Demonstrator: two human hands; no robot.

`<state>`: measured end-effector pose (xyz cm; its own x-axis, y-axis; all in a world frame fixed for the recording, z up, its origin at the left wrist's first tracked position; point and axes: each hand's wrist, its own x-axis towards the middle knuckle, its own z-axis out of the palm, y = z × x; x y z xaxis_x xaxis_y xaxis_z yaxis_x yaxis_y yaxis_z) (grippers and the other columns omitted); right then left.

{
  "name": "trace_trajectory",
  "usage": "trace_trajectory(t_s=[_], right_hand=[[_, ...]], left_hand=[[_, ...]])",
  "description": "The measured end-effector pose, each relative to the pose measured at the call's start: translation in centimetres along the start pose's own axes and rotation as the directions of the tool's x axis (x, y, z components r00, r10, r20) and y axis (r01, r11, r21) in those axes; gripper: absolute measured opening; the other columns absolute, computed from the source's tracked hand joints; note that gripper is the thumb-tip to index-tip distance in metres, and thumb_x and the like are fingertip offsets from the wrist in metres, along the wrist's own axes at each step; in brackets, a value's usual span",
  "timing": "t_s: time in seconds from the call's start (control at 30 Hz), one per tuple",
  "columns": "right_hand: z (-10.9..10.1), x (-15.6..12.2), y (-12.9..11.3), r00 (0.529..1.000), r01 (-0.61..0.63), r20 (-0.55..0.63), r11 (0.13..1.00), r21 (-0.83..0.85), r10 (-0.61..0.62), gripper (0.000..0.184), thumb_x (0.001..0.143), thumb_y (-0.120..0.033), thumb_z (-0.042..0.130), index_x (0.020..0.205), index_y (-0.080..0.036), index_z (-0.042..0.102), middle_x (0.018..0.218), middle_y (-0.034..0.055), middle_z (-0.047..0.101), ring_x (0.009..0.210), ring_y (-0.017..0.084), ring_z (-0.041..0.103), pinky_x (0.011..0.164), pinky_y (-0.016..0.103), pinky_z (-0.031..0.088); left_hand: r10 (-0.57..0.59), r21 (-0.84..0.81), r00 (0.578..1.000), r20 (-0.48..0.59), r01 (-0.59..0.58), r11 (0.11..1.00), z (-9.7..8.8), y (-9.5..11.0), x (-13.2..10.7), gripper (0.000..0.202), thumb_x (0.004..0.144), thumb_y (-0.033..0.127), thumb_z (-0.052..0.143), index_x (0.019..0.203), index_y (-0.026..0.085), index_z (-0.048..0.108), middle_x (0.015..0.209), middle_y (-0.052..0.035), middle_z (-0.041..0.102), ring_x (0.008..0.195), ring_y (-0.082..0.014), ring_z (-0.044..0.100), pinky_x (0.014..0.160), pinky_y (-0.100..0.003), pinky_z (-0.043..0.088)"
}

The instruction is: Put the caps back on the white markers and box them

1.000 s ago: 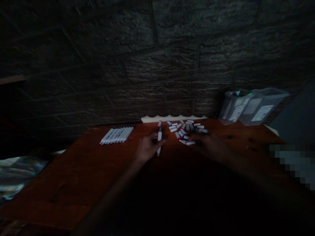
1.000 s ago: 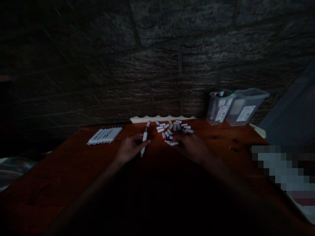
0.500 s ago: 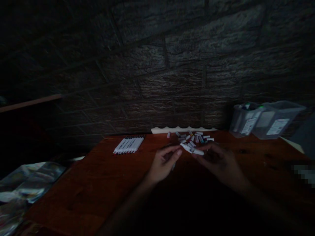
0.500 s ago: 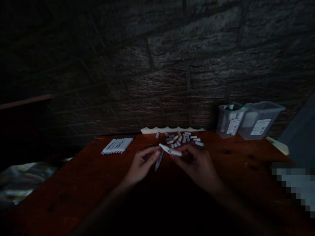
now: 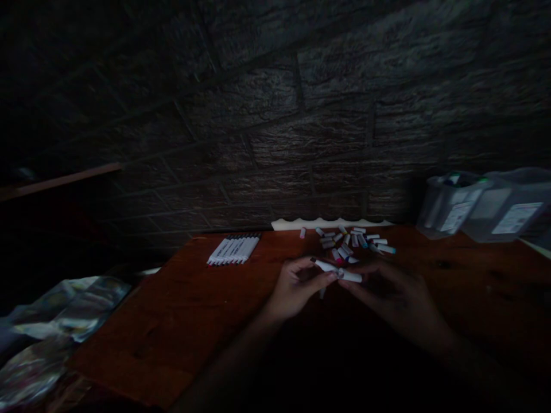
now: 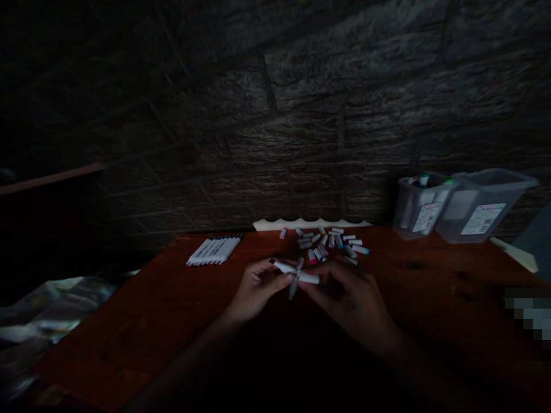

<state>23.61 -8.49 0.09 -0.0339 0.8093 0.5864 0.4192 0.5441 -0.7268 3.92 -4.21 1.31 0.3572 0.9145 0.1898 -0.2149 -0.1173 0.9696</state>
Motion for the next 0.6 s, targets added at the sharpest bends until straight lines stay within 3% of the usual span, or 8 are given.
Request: trace_trajectory(t_s=[0.13, 0.3, 0.47, 0.6], right_hand=[[-0.4, 0.8, 0.6, 0.976, -0.178, -0.113, 0.982, 0.062, 0.185, 0.024, 0.086, -0.046, 0.073, 0.095, -0.024, 0.073, 0.088, 0.0037, 0.076, 0.071, 0.016, 0.070, 0.058, 0.026, 0.055], [-1.0, 2.0, 1.1, 0.926, -0.272, -0.216, 0.945, 0.183, 0.308, 0.033, 0.083, -0.053, 0.073, 0.094, -0.022, 0.074, 0.090, 0.0062, 0.077, 0.077, 0.020, 0.072, 0.067, 0.031, 0.059], [-0.8, 1.6, 1.3, 0.935, -0.272, -0.192, 0.951, 0.147, 0.297, 0.032, 0.085, -0.049, 0.071, 0.098, -0.021, 0.075, 0.077, 0.0023, 0.072, 0.068, 0.016, 0.065, 0.063, 0.028, 0.054], [-0.7, 1.2, 1.2, 0.961, -0.202, -0.170, 0.974, 0.098, 0.217, 0.027, 0.088, -0.044, 0.069, 0.102, -0.021, 0.074, 0.073, -0.0004, 0.066, 0.062, 0.012, 0.059, 0.058, 0.025, 0.049]], left_hand=[[-0.075, -0.187, 0.991, -0.110, 0.054, 0.981, -0.7, -0.1, 0.5, 0.031, 0.069, 0.037, 0.089, 0.090, 0.016, 0.080, 0.066, 0.0011, 0.064, 0.057, -0.0049, 0.054, 0.056, -0.015, 0.046], [-0.155, -0.417, 0.963, -0.220, 0.050, 0.907, -1.8, 0.6, 1.3, 0.032, 0.067, 0.028, 0.091, 0.091, 0.016, 0.076, 0.074, 0.0023, 0.065, 0.066, -0.0058, 0.059, 0.062, -0.015, 0.051], [-0.164, -0.488, 0.953, -0.255, 0.020, 0.873, -2.3, 0.9, 1.6, 0.021, 0.075, 0.023, 0.084, 0.092, 0.015, 0.074, 0.093, -0.0018, 0.072, 0.073, -0.0074, 0.062, 0.064, -0.017, 0.052], [-0.170, -0.508, 0.949, -0.266, 0.012, 0.861, -2.5, 0.9, 1.7, 0.017, 0.079, 0.019, 0.079, 0.095, 0.015, 0.073, 0.095, -0.0035, 0.074, 0.079, -0.0103, 0.068, 0.070, -0.018, 0.056]])
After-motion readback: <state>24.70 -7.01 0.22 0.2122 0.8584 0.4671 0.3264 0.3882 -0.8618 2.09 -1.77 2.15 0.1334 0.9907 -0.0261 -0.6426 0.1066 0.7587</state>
